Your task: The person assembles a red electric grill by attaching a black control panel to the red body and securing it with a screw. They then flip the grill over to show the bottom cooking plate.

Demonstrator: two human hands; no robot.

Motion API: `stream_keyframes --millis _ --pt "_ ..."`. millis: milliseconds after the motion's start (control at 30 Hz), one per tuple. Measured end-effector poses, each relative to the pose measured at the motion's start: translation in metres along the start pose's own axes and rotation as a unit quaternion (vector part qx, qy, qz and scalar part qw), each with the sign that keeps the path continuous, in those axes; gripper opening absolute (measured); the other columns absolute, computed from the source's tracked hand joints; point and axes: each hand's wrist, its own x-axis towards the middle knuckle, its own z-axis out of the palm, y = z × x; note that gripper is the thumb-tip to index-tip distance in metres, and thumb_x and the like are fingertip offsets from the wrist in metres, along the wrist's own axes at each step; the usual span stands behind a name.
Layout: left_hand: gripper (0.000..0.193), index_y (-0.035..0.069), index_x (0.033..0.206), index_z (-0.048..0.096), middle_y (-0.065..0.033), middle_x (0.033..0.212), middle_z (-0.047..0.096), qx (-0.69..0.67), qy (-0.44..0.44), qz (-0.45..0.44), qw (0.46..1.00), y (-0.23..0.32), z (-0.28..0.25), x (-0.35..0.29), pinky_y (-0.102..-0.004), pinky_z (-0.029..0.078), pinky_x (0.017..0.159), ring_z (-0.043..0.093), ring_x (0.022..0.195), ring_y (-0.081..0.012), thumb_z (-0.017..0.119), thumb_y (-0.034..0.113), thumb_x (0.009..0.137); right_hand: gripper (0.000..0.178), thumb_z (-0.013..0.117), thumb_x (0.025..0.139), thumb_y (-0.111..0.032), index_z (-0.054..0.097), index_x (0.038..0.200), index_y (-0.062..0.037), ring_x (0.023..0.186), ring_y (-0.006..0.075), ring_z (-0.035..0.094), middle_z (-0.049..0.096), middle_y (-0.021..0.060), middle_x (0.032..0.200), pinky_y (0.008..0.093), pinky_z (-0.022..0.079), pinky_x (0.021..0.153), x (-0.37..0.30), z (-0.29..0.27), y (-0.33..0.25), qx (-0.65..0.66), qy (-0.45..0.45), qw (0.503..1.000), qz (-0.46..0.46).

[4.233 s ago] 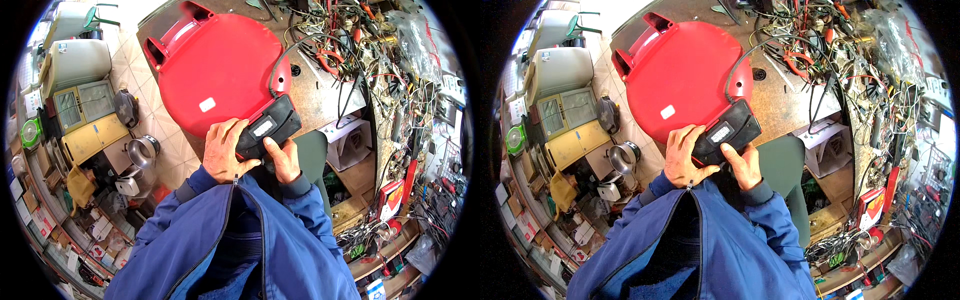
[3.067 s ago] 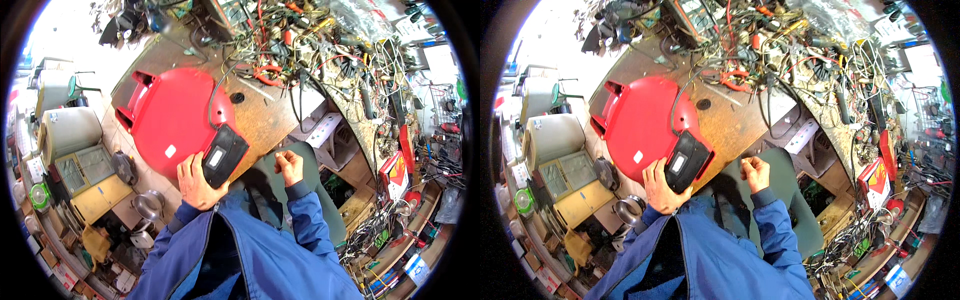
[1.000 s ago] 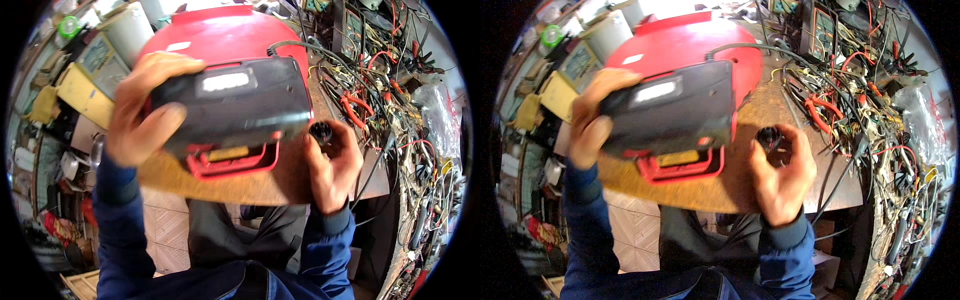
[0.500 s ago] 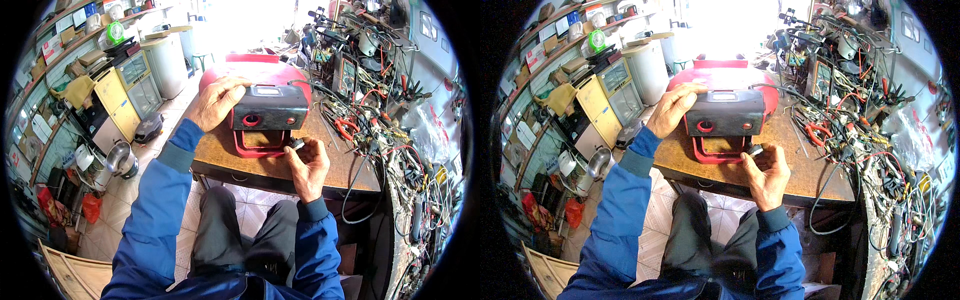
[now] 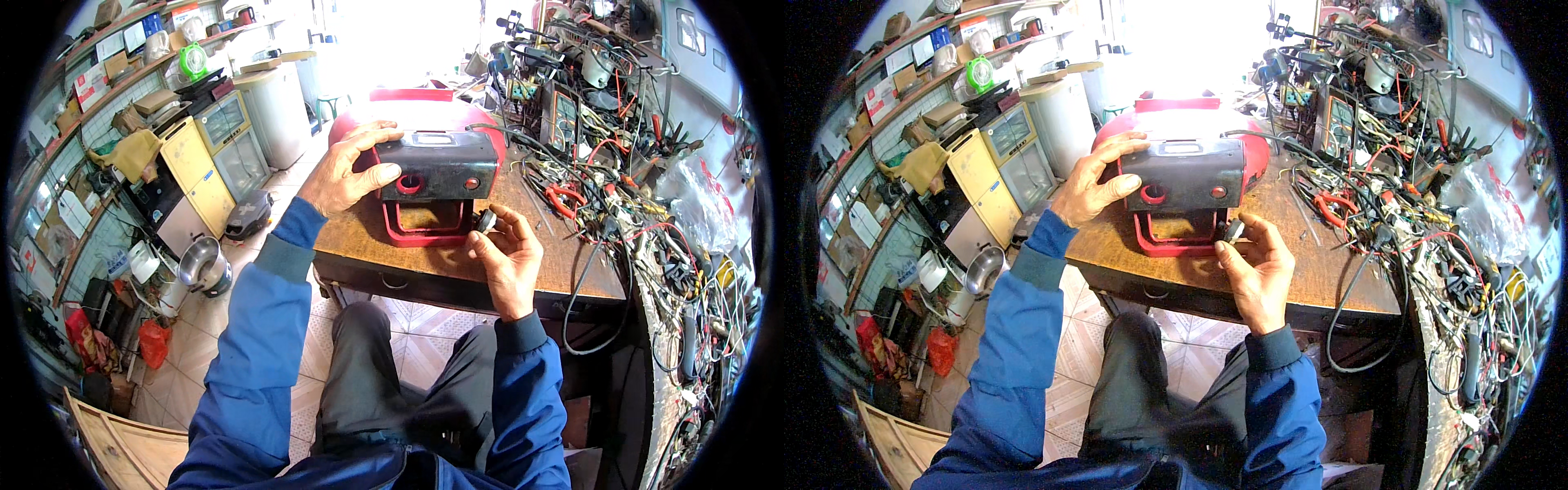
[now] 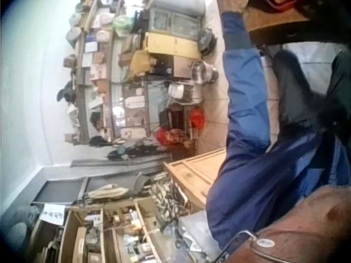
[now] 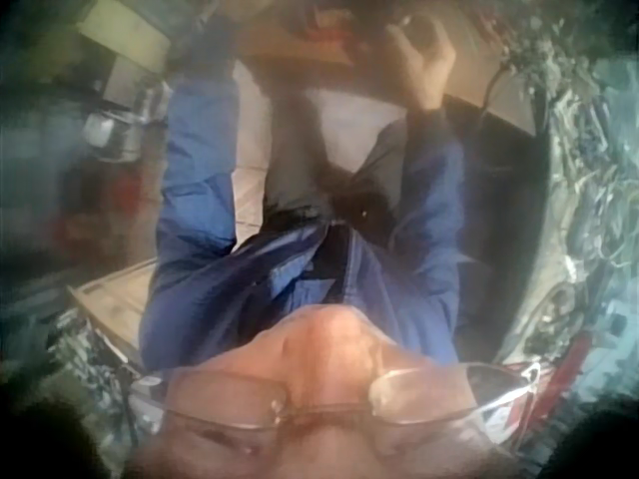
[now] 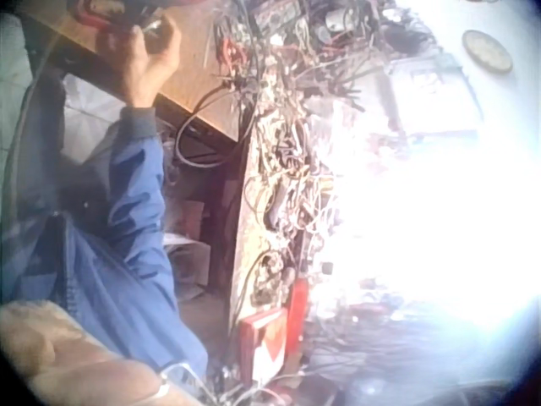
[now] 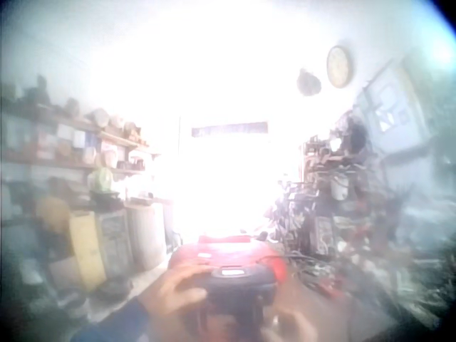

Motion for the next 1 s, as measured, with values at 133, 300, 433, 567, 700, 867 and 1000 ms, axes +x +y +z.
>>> stream_keyframes --millis 133,300,433,567,700,867,1000 --pt "0.063 0.001 0.138 0.069 -0.0227 0.152 0.06 -0.005 0.006 -0.009 1.0 0.001 -0.003 -0.001 -0.045 0.035 0.126 0.051 0.148 -0.0355 0.078 0.045 0.094 0.053 0.077 0.089 0.01 0.062 0.14 0.0026 0.104 0.0206 0.073 0.072 0.0129 0.125 0.0356 0.061 0.092 -0.008 0.016 0.0 0.151 -0.042 0.987 0.039" --pt "0.062 0.0 0.137 0.069 -0.0231 0.151 0.061 -0.013 0.019 -0.025 0.999 0.002 0.003 0.0 -0.0445 0.036 0.125 0.053 0.145 -0.0358 0.08 0.041 0.092 0.051 0.072 0.093 0.009 0.06 0.143 0.0015 0.112 0.028 0.073 0.071 0.0151 0.128 0.043 0.061 0.1 -0.016 0.018 -0.004 0.284 -0.07 0.952 0.095" --pt "0.058 0.001 0.136 0.07 -0.0225 0.15 0.061 -0.02 0.028 -0.029 0.999 0.002 0.006 0.001 -0.044 0.037 0.124 0.054 0.145 -0.0352 0.08 0.036 0.091 0.05 0.07 0.094 0.011 0.057 0.141 0.0006 0.12 0.0309 0.071 0.068 0.0163 0.136 0.0458 0.06 0.104 -0.016 0.014 0.0 0.304 -0.094 0.944 0.08" --pt "0.056 0.001 0.136 0.07 -0.0219 0.149 0.062 -0.018 0.036 -0.027 0.999 0.003 0.006 -0.001 -0.0436 0.038 0.124 0.055 0.144 -0.0345 0.079 0.033 0.091 0.051 0.067 0.093 0.016 0.053 0.139 -0.0003 0.126 0.0353 0.068 0.063 0.0203 0.143 0.0471 0.06 0.106 -0.014 0.017 -0.001 0.299 -0.101 0.944 0.093" --pt "0.056 0.001 0.136 0.069 -0.0223 0.147 0.064 0.004 0.046 -0.028 0.999 0.01 0.008 -0.002 -0.0437 0.039 0.123 0.056 0.143 -0.0345 0.079 0.032 0.091 0.052 0.067 0.092 0.018 0.053 0.138 -0.0005 0.125 0.0357 0.069 0.061 0.0215 0.145 0.0473 0.061 0.105 -0.013 0.017 -0.004 0.292 -0.099 0.946 0.1" --pt "0.055 0.001 0.135 0.07 -0.0221 0.145 0.064 -0.009 0.063 -0.015 0.998 0.014 0.011 -0.003 -0.045 0.038 0.123 0.055 0.142 -0.0355 0.079 0.032 0.091 0.048 0.077 0.092 0.008 0.057 0.135 -0.0038 0.12 0.0353 0.071 0.066 0.0196 0.141 0.0483 0.061 0.102 -0.011 0.02 -0.004 0.28 -0.1 0.95 0.1" --pt "0.055 0.003 0.135 0.071 -0.0213 0.144 0.065 -0.009 0.073 -0.016 0.997 0.012 0.011 -0.005 -0.0455 0.038 0.123 0.054 0.142 -0.034 0.081 0.031 0.089 0.045 0.073 0.095 0.007 0.058 0.136 -0.002 0.116 0.0341 0.073 0.069 0.017 0.134 0.0446 0.062 0.1 -0.011 0.026 0.006 0.194 -0.087 0.975 0.059"
